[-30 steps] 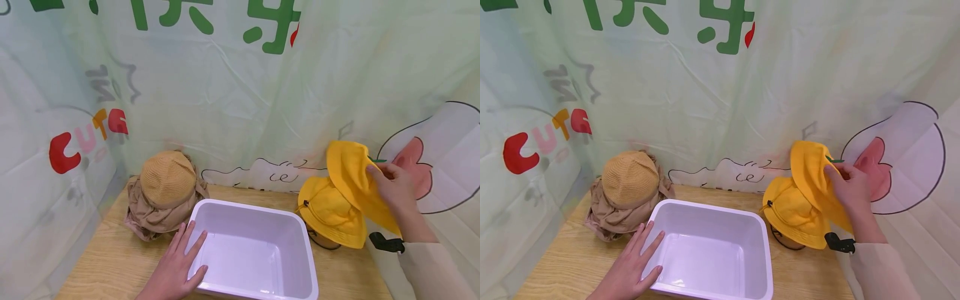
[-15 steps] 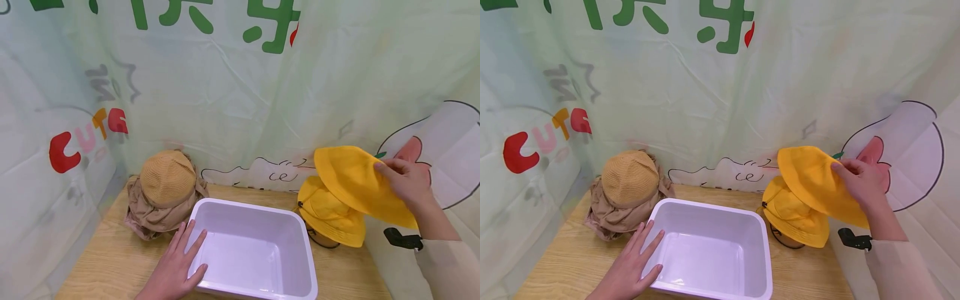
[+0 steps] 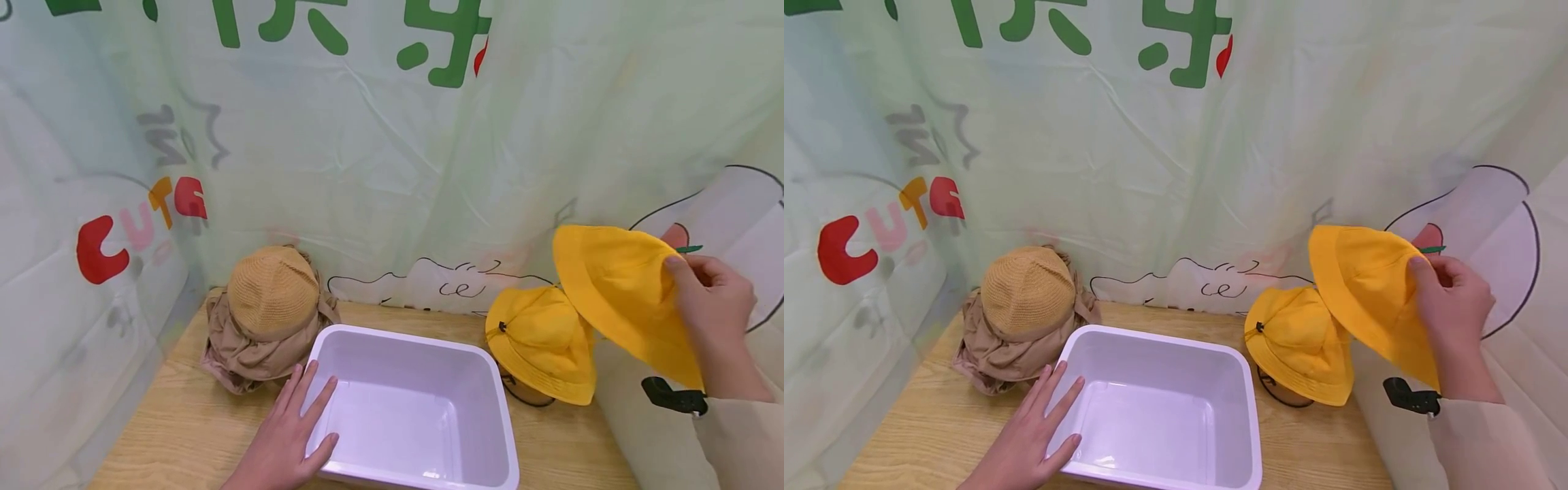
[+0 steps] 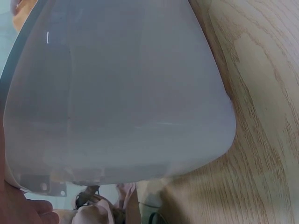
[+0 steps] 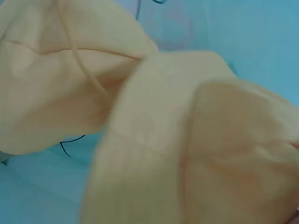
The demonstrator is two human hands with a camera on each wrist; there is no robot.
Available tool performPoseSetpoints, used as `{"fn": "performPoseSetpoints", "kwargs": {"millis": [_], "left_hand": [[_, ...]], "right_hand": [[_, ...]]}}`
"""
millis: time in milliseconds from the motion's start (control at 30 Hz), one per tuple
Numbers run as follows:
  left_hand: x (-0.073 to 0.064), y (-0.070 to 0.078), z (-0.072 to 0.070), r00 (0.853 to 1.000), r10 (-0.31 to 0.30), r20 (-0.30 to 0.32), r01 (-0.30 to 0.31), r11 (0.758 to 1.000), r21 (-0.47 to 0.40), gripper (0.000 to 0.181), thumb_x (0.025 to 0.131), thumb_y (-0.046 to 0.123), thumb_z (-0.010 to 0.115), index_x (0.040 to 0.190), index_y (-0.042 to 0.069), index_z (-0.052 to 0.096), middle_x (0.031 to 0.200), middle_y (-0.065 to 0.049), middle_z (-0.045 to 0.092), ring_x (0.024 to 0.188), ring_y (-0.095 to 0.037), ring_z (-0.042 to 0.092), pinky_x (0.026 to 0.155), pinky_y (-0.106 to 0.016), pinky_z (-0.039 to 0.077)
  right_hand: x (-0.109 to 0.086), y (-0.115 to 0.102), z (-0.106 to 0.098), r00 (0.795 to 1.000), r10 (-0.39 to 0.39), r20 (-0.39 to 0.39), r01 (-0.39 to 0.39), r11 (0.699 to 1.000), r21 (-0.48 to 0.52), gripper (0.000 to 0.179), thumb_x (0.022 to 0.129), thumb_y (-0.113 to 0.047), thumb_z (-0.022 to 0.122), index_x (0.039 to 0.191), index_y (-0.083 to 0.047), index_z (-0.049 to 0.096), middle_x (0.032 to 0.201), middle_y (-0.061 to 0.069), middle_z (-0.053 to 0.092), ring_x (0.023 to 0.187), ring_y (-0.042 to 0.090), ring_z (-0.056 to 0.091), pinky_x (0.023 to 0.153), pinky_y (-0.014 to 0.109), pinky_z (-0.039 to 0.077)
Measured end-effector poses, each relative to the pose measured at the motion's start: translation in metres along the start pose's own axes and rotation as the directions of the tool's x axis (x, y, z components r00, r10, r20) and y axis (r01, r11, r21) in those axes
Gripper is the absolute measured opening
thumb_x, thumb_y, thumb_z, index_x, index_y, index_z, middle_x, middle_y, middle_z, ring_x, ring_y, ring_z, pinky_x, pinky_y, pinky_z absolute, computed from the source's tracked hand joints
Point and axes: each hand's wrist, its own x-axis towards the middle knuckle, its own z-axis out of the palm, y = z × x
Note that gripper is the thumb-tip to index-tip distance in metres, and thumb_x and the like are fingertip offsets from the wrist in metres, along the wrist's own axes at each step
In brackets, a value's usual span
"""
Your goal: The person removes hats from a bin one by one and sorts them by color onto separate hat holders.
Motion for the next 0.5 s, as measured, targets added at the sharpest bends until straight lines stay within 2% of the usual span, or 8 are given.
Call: {"fn": "performPoseSetpoints", "kwargs": {"millis": [67, 133, 233, 300, 367, 400, 467, 500], "left_hand": [[0.000, 0.001, 0.000, 1.000, 0.005, -0.003, -0.005, 1.000, -0.002, 0.066, 0.099, 0.054, 0.047, 0.152, 0.015, 0.043, 0.159, -0.023, 0.032, 0.147, -0.043, 0.027, 0.123, -0.029, 0.004], [0.000, 0.002, -0.001, 1.000, 0.004, 0.002, -0.004, 1.000, -0.001, 0.066, 0.098, 0.053, 0.048, 0.152, 0.015, 0.043, 0.159, -0.023, 0.032, 0.147, -0.043, 0.026, 0.124, -0.029, 0.004], [0.001, 0.002, -0.002, 1.000, 0.000, 0.005, 0.000, 1.000, -0.004, 0.066, 0.098, 0.053, 0.048, 0.152, 0.014, 0.044, 0.158, -0.023, 0.032, 0.147, -0.043, 0.026, 0.124, -0.029, 0.003], [0.001, 0.003, -0.003, 1.000, -0.001, -0.001, 0.001, 1.000, -0.007, 0.066, 0.098, 0.053, 0.048, 0.152, 0.014, 0.044, 0.158, -0.024, 0.032, 0.147, -0.043, 0.026, 0.124, -0.029, 0.003], [0.001, 0.003, -0.004, 1.000, -0.002, -0.014, 0.002, 1.000, -0.010, 0.066, 0.099, 0.053, 0.048, 0.151, 0.013, 0.045, 0.157, -0.024, 0.034, 0.147, -0.043, 0.026, 0.124, -0.029, 0.003], [0.002, 0.003, -0.004, 1.000, -0.001, -0.018, 0.001, 1.000, -0.009, 0.065, 0.098, 0.052, 0.048, 0.151, 0.013, 0.046, 0.157, -0.024, 0.034, 0.147, -0.043, 0.026, 0.124, -0.029, 0.004], [0.002, 0.003, -0.004, 1.000, -0.004, -0.016, 0.003, 1.000, -0.010, 0.065, 0.098, 0.052, 0.048, 0.151, 0.014, 0.045, 0.157, -0.024, 0.034, 0.147, -0.043, 0.025, 0.123, -0.029, 0.004], [0.002, 0.003, -0.003, 1.000, -0.007, -0.013, 0.007, 1.000, -0.011, 0.065, 0.098, 0.052, 0.049, 0.151, 0.014, 0.045, 0.158, -0.023, 0.033, 0.147, -0.042, 0.025, 0.123, -0.029, 0.005]], "right_hand": [[-0.008, 0.000, 0.001, 0.997, -0.056, 0.055, 0.056, 0.998, -0.011, 0.017, 0.095, -0.050, 0.062, 0.097, -0.034, 0.068, 0.083, -0.026, 0.053, 0.075, 0.001, 0.048, 0.057, 0.007, 0.041], [-0.014, 0.000, 0.005, 0.986, -0.113, 0.123, 0.118, 0.992, -0.039, 0.021, 0.095, -0.049, 0.062, 0.099, -0.030, 0.070, 0.083, -0.027, 0.054, 0.073, 0.001, 0.049, 0.057, 0.010, 0.043], [-0.020, 0.005, 0.018, 0.954, -0.220, 0.204, 0.250, 0.959, -0.131, 0.037, 0.095, -0.051, 0.060, 0.110, -0.018, 0.072, 0.089, -0.022, 0.057, 0.077, 0.007, 0.049, 0.059, 0.012, 0.044], [-0.021, 0.012, 0.032, 0.928, -0.263, 0.263, 0.317, 0.929, -0.190, 0.049, 0.097, -0.052, 0.057, 0.117, -0.009, 0.069, 0.097, -0.010, 0.062, 0.083, 0.013, 0.050, 0.061, 0.014, 0.044], [-0.021, 0.021, 0.047, 0.909, -0.273, 0.313, 0.354, 0.904, -0.238, 0.058, 0.098, -0.054, 0.054, 0.122, -0.002, 0.066, 0.104, 0.003, 0.065, 0.089, 0.020, 0.049, 0.063, 0.017, 0.044], [-0.020, 0.025, 0.053, 0.908, -0.254, 0.333, 0.348, 0.900, -0.263, 0.060, 0.098, -0.056, 0.051, 0.123, -0.003, 0.066, 0.109, 0.009, 0.064, 0.092, 0.023, 0.049, 0.064, 0.019, 0.044], [-0.018, 0.034, 0.061, 0.909, -0.214, 0.357, 0.319, 0.909, -0.268, 0.062, 0.100, -0.056, 0.048, 0.127, -0.002, 0.063, 0.116, 0.019, 0.061, 0.096, 0.028, 0.048, 0.066, 0.021, 0.043], [-0.016, 0.037, 0.063, 0.919, -0.192, 0.344, 0.292, 0.917, -0.270, 0.064, 0.100, -0.056, 0.046, 0.129, -0.002, 0.062, 0.118, 0.019, 0.060, 0.097, 0.029, 0.047, 0.066, 0.022, 0.043]]}}
